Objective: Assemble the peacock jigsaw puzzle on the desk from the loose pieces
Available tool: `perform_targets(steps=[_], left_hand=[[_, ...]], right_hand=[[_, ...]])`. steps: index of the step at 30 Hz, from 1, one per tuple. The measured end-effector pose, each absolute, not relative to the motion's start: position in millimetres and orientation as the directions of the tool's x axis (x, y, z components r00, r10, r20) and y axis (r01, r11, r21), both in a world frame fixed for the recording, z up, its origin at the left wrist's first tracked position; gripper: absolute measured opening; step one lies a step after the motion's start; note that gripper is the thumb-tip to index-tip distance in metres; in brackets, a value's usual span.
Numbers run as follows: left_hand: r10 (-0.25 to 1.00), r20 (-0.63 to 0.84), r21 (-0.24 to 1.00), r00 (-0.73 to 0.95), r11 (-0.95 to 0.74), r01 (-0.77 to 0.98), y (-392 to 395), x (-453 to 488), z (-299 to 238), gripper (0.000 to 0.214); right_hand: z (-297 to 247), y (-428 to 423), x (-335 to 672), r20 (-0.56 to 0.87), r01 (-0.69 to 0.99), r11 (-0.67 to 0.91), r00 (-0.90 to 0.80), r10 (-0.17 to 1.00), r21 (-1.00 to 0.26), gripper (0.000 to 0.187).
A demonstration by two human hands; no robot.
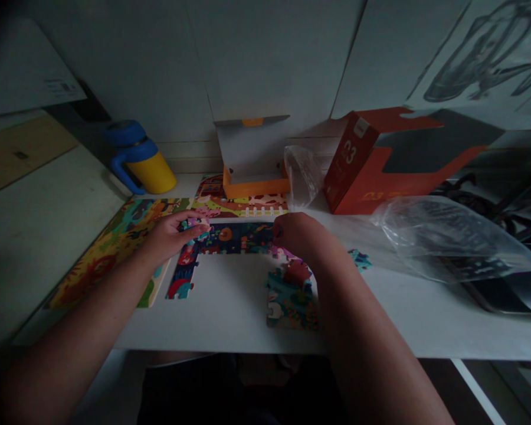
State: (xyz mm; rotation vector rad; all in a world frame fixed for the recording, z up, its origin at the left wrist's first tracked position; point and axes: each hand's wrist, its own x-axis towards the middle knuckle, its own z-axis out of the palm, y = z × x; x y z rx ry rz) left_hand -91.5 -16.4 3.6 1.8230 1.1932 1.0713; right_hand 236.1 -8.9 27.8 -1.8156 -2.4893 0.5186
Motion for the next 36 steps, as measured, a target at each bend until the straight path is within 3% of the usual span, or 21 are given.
perform_targets(steps=[6, 10, 18, 25, 36], left_hand=[[0.945, 0.247, 0.879, 0.215, -0.312, 0.361, -16.5, -91.0, 4.8, 0.035], [0.947, 0.253, 0.873, 0.196, -0.311, 0.375, -15.4, -93.0, 1.3, 0.032], [0.942, 0.244, 0.861, 0.231, -0.32, 0.395, -14.0, -95.1, -0.5, 0.029], [0.941, 0.244, 0.855, 0.235, -0.323, 0.405, -13.1, -96.2, -3.3, 0.029], [0.94, 0.254, 0.862, 0.228, -0.327, 0.388, -13.4, -95.3, -2.8, 0.032]], right_hand=[[26.6, -14.3, 238.2, -0.214, 0.894, 0.364, -0.422, 0.881, -0.262, 0.054], [22.8, -14.0, 239.8, -0.178, 0.873, 0.414, -0.465, 0.868, -0.259, 0.049], [25.4, -15.5, 235.0, -0.17, 0.9, 0.355, -0.403, 0.899, -0.254, 0.039], [14.6, -9.8, 237.3, -0.102, 0.87, 0.446, -0.473, 0.875, -0.208, 0.037], [20.4, -13.4, 232.3, -0.141, 0.883, 0.44, -0.462, 0.876, -0.163, 0.032]])
